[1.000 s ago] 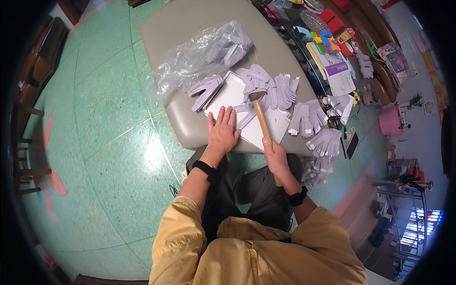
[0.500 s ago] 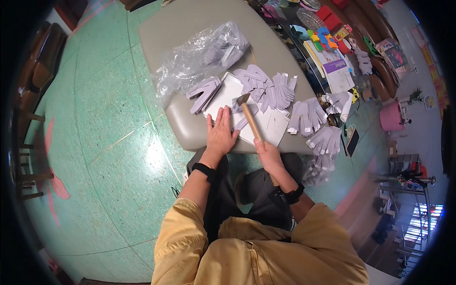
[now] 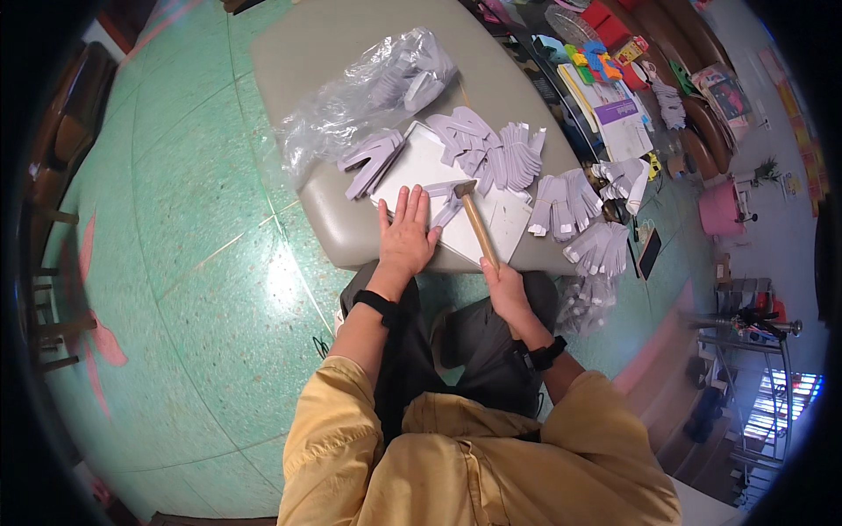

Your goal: The person uses a hammer to tap and join purple plastic pieces together on a white surface, then picks up and inspects the assembled component by hand.

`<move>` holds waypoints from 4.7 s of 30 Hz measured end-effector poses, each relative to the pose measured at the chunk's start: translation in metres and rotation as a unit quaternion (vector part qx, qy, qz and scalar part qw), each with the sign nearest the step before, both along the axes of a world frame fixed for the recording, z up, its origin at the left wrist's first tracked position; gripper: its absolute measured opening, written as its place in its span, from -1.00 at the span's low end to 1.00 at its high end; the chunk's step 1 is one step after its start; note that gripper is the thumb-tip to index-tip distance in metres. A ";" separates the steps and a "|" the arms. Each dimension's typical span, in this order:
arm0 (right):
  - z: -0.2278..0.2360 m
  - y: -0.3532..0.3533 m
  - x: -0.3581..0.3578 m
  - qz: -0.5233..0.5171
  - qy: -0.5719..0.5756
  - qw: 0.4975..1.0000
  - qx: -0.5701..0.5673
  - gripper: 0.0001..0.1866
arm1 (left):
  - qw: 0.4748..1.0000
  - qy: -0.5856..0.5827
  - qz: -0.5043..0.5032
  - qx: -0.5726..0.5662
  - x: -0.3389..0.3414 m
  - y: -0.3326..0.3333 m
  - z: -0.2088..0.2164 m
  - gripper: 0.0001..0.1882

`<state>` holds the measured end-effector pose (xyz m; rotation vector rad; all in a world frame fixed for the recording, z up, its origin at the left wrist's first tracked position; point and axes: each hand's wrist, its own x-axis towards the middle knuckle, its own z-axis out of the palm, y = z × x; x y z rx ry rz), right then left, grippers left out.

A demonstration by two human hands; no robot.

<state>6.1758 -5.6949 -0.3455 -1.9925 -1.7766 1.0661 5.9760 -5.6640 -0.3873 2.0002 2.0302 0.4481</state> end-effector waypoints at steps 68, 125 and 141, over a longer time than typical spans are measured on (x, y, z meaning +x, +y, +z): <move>0.011 0.018 0.002 0.005 0.004 1.000 -0.025 -0.51 | 0.998 -0.013 -0.039 -0.052 -0.007 0.003 0.007 -0.29; 0.020 -0.030 0.033 -0.219 0.240 0.926 -0.194 -0.54 | 0.588 -0.772 0.160 -0.180 -0.019 0.012 0.043 -0.89; 0.016 -0.035 0.039 -0.234 0.270 0.903 -0.238 -0.58 | 0.625 -0.756 0.109 -0.160 -0.005 0.069 0.067 -0.77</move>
